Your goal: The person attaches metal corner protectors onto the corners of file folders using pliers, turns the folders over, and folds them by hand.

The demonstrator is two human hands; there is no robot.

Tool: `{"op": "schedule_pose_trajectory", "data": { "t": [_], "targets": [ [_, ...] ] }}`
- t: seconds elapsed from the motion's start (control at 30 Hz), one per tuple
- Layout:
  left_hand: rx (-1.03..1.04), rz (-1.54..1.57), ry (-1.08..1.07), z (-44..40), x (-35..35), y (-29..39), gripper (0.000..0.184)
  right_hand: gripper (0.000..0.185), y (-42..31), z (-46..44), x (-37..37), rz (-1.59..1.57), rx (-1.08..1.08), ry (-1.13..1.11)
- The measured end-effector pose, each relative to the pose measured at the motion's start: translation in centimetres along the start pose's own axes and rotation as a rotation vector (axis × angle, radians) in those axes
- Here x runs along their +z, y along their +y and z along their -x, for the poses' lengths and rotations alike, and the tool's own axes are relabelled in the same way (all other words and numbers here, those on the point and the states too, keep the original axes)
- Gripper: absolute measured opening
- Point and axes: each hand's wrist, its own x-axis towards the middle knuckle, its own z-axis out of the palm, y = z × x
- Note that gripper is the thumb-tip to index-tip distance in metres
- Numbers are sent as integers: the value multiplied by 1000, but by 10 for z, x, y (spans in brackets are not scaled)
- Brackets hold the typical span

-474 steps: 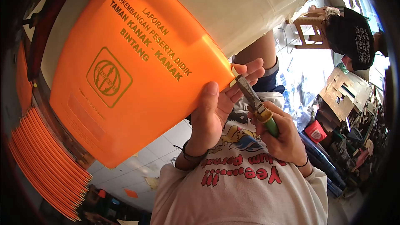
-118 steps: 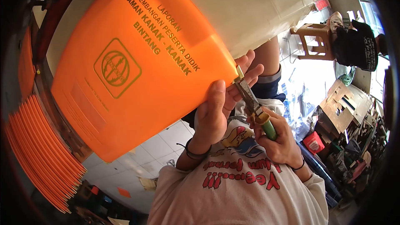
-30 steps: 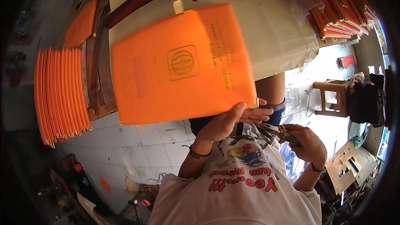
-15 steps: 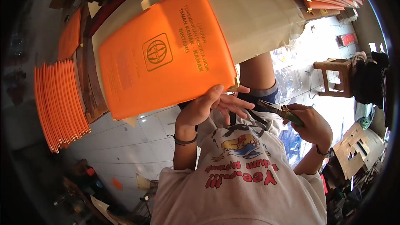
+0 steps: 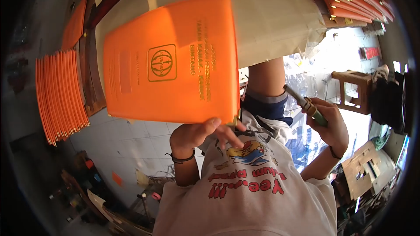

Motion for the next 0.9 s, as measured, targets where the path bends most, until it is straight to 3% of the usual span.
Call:
{"op": "schedule_pose_trajectory", "data": {
  "t": [0.07,0.13,0.23,0.3,0.37,0.47,0.53,0.67,0.73,0.9],
  "targets": [
    [33,-21,11,9,6,0,46,11,-9,-20,14,-225,-91,134],
    [-19,4,-16,18,9,3,39,13,-17,-45,36,-710,-220,220],
    [32,34,-72,31,5,-11,35,13,-42,-84,56,-819,-263,221],
    [83,76,-56,38,6,-20,31,20,-64,-99,66,-833,-160,249],
    [369,-551,231,44,8,-15,32,28,-66,-112,82,-835,-171,299],
    [581,-1114,395,49,1,-32,27,34,-66,-121,94,-749,-160,408],
    [532,-1013,328,47,0,-36,24,38,-67,-121,99,-808,-143,472],
    [200,-129,6,32,3,-19,20,34,-68,-113,101,-890,-190,559],
    [82,8,-125,23,-2,-11,20,31,-61,-108,102,-907,-176,643],
    [-1,-200,-219,3,-9,5,31,27,-52,-90,95,-900,-161,844]
  ]
}}
